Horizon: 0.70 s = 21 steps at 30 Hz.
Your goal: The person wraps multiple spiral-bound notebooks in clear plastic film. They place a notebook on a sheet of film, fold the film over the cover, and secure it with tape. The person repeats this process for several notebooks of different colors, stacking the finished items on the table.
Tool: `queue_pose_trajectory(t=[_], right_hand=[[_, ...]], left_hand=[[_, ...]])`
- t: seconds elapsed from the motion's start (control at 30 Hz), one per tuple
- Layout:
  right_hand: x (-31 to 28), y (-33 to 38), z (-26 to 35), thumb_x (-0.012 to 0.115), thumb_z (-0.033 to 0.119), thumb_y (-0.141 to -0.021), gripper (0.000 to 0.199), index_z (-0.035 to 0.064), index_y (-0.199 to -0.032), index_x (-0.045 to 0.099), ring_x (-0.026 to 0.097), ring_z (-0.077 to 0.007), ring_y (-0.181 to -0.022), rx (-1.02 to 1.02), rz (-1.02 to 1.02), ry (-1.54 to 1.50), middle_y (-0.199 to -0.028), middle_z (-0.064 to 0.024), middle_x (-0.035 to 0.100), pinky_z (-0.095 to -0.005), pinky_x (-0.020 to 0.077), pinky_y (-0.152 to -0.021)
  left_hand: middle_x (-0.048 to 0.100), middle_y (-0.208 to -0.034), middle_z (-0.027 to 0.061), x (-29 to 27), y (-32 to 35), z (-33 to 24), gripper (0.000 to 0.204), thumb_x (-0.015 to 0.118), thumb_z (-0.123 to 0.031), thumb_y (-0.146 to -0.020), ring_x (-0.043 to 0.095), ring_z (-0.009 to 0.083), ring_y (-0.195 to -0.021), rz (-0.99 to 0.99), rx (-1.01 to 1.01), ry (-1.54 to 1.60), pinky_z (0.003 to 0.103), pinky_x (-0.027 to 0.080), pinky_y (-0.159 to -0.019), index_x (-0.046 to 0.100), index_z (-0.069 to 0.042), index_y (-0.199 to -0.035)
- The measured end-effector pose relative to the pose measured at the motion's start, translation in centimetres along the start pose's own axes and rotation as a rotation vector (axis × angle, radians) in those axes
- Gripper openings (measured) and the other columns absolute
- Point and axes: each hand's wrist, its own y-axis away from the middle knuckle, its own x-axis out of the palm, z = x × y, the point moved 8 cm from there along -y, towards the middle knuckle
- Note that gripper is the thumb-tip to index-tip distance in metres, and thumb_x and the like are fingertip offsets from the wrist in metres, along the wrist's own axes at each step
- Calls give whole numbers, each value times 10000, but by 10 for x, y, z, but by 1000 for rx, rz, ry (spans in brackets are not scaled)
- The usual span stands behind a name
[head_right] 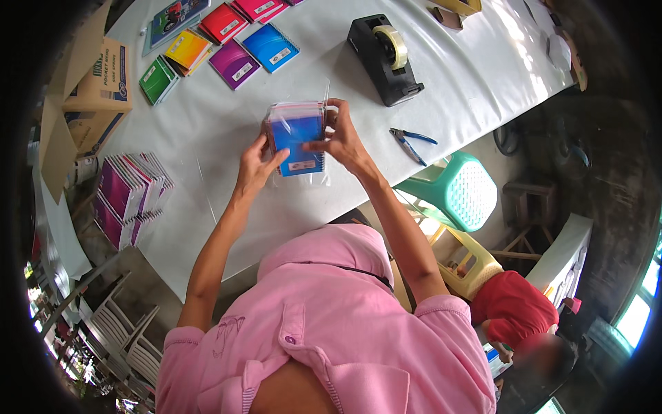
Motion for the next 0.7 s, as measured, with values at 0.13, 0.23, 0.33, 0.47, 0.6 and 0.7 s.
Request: queue_pose_trajectory(t=[0.13, 0.23, 0.33, 0.47, 0.6, 0.7], right_hand=[[-3, 20, 39, 842, -24, -572, 937, 116, -1315, 288, 497, -285, -1176, -340, -43, 251, -1246, -139, 505, -426, 384, -1017], [-10, 11, 17, 859, 14, -539, 986, 98, -1346, 299, 421, -332, -1252, -299, 10, 417, -1289, -158, 460, -440, 339, -1067], [-20, 23, 69, 865, 38, -503, 1067, 126, -1386, 273, 359, -350, -1294, -517, 68, 572, -1312, -172, 440, -450, 310, -1095], [2, 39, 129, 806, 80, -611, 364, 93, -951, 676, 304, -312, -1345, -762, 263, 1032, -1388, -108, 415, -438, 226, -1142], [-15, 46, 151, 778, 156, -664, 176, 98, -817, 712, 331, -297, -1341, -787, 241, 718, -1391, -102, 434, -461, 243, -1119], [-55, 40, 105, 823, 214, -625, 352, 121, -945, 708, 353, -286, -1330, -615, 37, 388, -1383, -108, 438, -484, 281, -1091]], left_hand=[[451, -1366, 197, -1, 9, -39, 1063, 770, 14, -699, 510, 283, -1211, -6, -26, 339, 349, 428, -1006, 86, -125, -1501], [479, -1351, 153, -6, 1, -63, 1070, 781, -15, -679, 452, 286, -1254, -41, 153, 18, 389, 394, -1034, 110, -165, -1499], [477, -1384, 109, -12, 5, -121, 885, 780, -61, -678, 337, 329, -1339, -45, 637, -489, 442, 315, -1083, 337, -180, -1435], [458, -1419, 30, -2, 2, -163, 478, 739, -151, -747, 224, 359, -1396, 283, 817, -855, 470, 188, -1132, 623, -158, -1211], [464, -1417, 13, -34, -6, -182, 273, 711, -293, -775, 232, 376, -1388, 16, 684, -589, 479, 176, -1134, 734, -217, -1036], [442, -1431, 71, -72, 3, -144, 318, 766, -249, -719, 198, 371, -1406, -266, 410, -80, 472, 174, -1135, 736, -215, -1034]])
